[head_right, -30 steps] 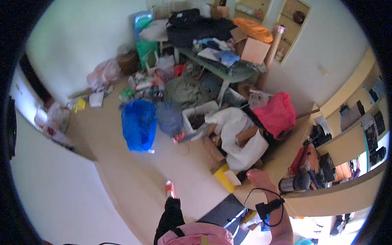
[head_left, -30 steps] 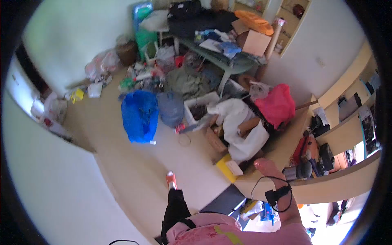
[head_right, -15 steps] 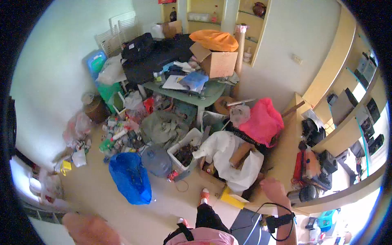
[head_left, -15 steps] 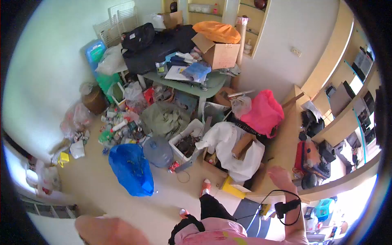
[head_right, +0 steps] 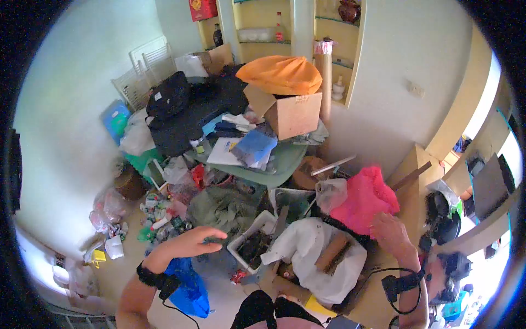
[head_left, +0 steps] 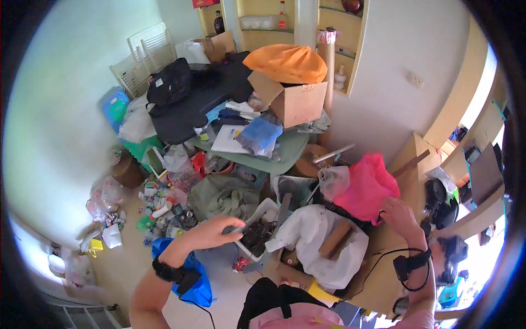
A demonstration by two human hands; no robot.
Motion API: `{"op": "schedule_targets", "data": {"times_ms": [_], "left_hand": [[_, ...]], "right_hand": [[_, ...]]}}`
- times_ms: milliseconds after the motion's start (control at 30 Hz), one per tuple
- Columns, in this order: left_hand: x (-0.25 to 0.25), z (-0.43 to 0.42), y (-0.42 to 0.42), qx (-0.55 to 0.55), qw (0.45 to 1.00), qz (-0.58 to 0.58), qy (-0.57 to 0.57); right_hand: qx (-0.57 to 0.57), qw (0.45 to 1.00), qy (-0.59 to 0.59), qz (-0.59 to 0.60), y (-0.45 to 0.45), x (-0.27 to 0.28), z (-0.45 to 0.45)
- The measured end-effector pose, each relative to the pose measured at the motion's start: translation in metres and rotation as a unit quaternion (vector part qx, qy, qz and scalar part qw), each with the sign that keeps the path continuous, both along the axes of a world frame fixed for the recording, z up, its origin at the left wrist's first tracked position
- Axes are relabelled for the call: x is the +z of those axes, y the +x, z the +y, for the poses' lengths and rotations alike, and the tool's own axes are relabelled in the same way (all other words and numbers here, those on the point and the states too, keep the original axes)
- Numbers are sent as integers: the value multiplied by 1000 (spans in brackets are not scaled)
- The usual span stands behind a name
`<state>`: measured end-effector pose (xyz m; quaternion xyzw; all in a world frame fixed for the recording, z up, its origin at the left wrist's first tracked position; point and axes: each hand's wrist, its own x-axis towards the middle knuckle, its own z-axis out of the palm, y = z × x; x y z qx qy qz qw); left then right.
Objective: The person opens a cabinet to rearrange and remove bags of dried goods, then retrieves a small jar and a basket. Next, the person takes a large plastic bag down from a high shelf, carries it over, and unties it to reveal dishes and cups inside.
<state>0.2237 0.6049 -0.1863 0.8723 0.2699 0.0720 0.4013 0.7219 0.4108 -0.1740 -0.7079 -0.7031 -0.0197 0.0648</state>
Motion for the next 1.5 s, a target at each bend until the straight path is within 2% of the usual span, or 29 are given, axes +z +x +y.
{"op": "schedule_targets", "data": {"times_ms": [33, 100, 133, 167, 233, 300, 367, 400, 433, 467, 500, 567, 600, 667, 700, 800, 933, 1100, 1167, 1233, 1267, 1300, 1367, 1400, 1433, 1500], "left_hand": [[0, 23, 20, -1, 1000, -3, 1], [1, 71, 58, -36, 995, 32, 85], [1, 96, 77, -8, 982, 62, 177], [5, 122, 96, 18, 959, 92, 269], [19, 175, 141, 57, 900, 118, 416], [45, 230, 189, 74, 845, 142, 511], [55, 288, 233, 82, 775, 155, 608], [52, 321, 254, 80, 775, 149, 609], [43, 356, 276, 101, 727, 104, 671], [38, 385, 296, 122, 674, 56, 727], [39, 407, 314, 118, 675, 51, 726], [38, 439, 345, 130, 647, 41, 750], [36, 445, 357, 124, 650, 33, 749], [38, 452, 374, 129, 760, 138, 622], [38, 456, 381, 132, 788, 187, 571], [19, 475, 390, 161, 780, 138, 588], [41, 461, 372, 144, 769, 67, 619], [67, 399, 332, 42, 661, -45, 748], [79, 346, 306, -14, 656, -71, 751], [87, 284, 277, -80, 673, -105, 728], [90, 249, 263, -121, 682, -124, 711], [92, 210, 248, -162, 690, -143, 690], [104, 123, 218, -269, 716, -159, 625], [112, 78, 206, -314, 721, -158, 597], [115, 37, 195, -375, 732, -158, 547], [123, -43, 185, -476, 756, -152, 423]], "right_hand": [[-1, 1000, -12, -12, 7, 3, 14], [-3, 999, -25, -22, 18, 4, 36], [-44, 997, -61, -15, 19, 4, 39], [-86, 992, -95, -7, 21, 1, 41], [-80, 991, -106, 27, 36, -16, 27], [-75, 997, -12, 16, 27, -22, -5], [-156, 983, -74, 69, 28, -36, -37], [-159, 980, -42, 116, 33, -51, -60], [-162, 973, -11, 164, 33, -65, -83], [-235, 953, -52, 184, 26, -73, -99], [-307, 925, -91, 206, 18, -74, -108], [-377, 883, -216, 177, -18, -50, -105], [-387, 878, -198, 199, -31, -52, -108], [-400, 874, -173, 212, -53, -50, -106], [-407, 871, -169, 216, -63, -49, -101], [-426, 864, -158, 219, -82, -53, -98], [-435, 861, -138, 225, -98, -56, -103], [-439, 867, -84, 222, -118, -66, -117], [-424, 883, -32, 198, -123, -67, -127], [-411, 895, 39, 167, -121, -64, -138], [-450, 857, 48, 245, -109, -64, -150], [-414, 870, 92, 251, -108, -60, -164], [-405, 859, 160, 270, -106, -64, -194], [-401, 854, 167, 285, -113, -46, -204], [-407, 846, 174, 299, -128, -28, -216], [-399, 819, 175, 372, -153, -37, -280]]}}
